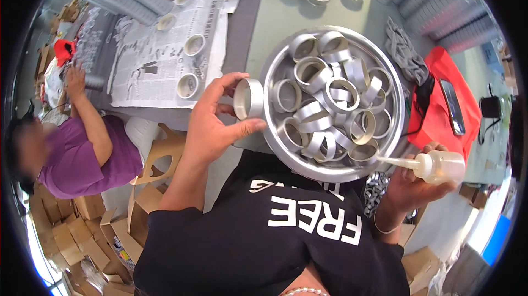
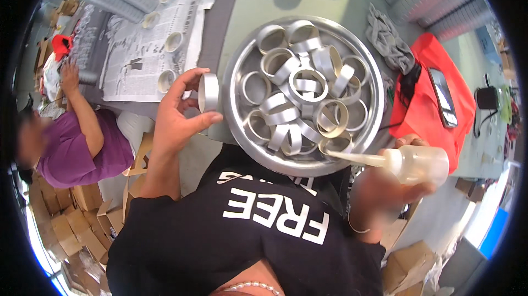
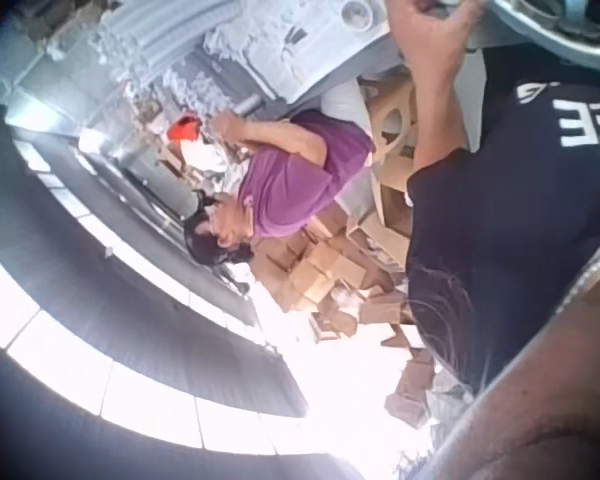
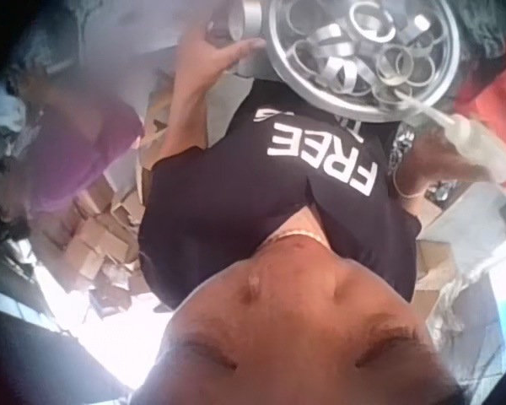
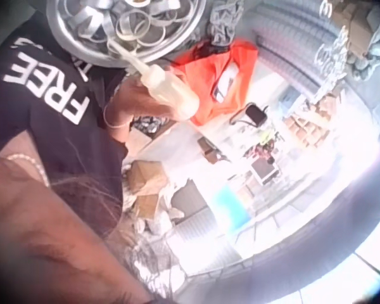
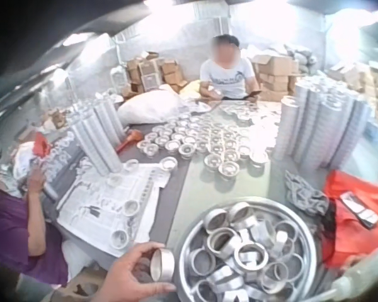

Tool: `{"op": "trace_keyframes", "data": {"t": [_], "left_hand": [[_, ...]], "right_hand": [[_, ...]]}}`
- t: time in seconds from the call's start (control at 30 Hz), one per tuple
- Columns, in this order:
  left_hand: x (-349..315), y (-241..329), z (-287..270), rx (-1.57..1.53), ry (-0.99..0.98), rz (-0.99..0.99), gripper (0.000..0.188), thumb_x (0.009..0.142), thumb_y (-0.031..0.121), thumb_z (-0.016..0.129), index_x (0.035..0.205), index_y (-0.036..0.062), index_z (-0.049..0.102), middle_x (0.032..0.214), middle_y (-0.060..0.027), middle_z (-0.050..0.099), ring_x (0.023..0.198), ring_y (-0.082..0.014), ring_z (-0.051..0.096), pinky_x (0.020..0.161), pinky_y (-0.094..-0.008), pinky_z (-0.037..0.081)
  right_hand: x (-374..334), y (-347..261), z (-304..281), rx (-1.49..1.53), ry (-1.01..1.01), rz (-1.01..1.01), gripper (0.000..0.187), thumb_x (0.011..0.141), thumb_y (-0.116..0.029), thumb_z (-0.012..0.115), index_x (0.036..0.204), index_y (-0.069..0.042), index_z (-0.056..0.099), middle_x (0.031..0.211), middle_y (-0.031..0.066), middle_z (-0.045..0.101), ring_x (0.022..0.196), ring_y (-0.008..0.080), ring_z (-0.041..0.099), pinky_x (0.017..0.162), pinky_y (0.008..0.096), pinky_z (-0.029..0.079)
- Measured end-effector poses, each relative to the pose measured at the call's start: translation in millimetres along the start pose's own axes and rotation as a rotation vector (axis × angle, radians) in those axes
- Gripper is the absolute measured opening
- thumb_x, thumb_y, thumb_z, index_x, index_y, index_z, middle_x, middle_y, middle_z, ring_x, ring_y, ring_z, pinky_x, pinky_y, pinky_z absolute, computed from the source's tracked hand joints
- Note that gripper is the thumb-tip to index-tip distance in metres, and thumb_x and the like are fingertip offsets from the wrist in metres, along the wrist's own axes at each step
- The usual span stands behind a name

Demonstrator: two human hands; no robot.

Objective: The person applies glue from a squeeze bottle to the inner edges of metal rings. They pick up each ring from a metal bowl, apply the adhesive, and place the ring onto a newspaper-covered surface. The process is repeated for multiple rings throughout the clip.

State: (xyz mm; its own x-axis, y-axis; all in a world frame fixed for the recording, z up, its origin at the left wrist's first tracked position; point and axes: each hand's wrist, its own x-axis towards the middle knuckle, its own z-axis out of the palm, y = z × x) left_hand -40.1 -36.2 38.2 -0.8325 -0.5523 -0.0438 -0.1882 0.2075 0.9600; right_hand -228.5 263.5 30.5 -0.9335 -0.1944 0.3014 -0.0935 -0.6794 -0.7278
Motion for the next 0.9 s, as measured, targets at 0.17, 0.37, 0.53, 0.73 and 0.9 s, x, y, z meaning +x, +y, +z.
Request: {"op": "trace_keyframes", "data": {"t": [0.17,0.37,0.53,0.73,0.9], "left_hand": [[-6.6,28.2,54.0,-0.849,-0.432,-0.336,0.091,0.071,0.03,0.085,0.141,0.0009,0.034,0.122,-0.021,0.056,0.11,-0.0302,0.062,0.087,-0.0344,0.053],[-14.0,25.7,69.3,-0.938,-0.681,-0.592,0.069,0.094,0.045,0.06,0.139,-0.0008,0.035,0.113,-0.0162,0.057,0.093,-0.0316,0.068,0.067,-0.0358,0.062],[-15.2,27.7,73.7,-0.947,-0.764,-0.597,0.07,0.095,0.053,0.052,0.137,-0.0012,0.037,0.113,-0.0163,0.058,0.09,-0.0285,0.069,0.064,-0.0322,0.062],[-14.1,35.9,73.9,-0.888,-0.691,-0.487,0.065,0.089,0.036,0.069,0.136,0.0035,0.039,0.119,-0.0131,0.056,0.1,-0.022,0.064,0.076,-0.0329,0.06],[-16.9,34.5,80.4,-0.756,-0.574,-0.257,0.081,0.068,0.005,0.087,0.135,0.0098,0.041,0.122,-0.0089,0.054,0.112,-0.0181,0.056,0.087,-0.0346,0.056]], "right_hand": [[-6.2,-3.1,21.4,-0.255,-0.379,-0.462,0.089,0.075,-0.058,0.076,0.127,0.004,0.038,0.109,0.0197,0.05,0.06,0.0242,0.056,0.05,0.0318,0.051],[-6.1,-5.8,35.0,-0.44,-0.895,-0.525,0.09,0.073,-0.048,0.082,0.131,0.002,0.035,0.123,0.0262,0.047,0.055,0.0261,0.062,0.042,0.034,0.053],[-10.3,4.3,38.3,-0.483,-0.8,-0.633,0.077,0.074,-0.042,0.083,0.122,0.002,0.042,0.112,0.0258,0.053,0.056,0.0246,0.063,0.043,0.0301,0.054],[-12.7,5.6,38.3,-0.529,-0.725,-0.621,0.069,0.074,-0.04,0.083,0.115,0.003,0.048,0.102,0.0247,0.058,0.061,0.0248,0.064,0.047,0.0317,0.056],[-10.2,-10.3,27.7,-0.587,-0.841,-0.446,0.084,0.073,-0.047,0.082,0.128,0.002,0.042,0.113,0.0248,0.053,0.064,0.0277,0.062,0.053,0.0343,0.057]]}}
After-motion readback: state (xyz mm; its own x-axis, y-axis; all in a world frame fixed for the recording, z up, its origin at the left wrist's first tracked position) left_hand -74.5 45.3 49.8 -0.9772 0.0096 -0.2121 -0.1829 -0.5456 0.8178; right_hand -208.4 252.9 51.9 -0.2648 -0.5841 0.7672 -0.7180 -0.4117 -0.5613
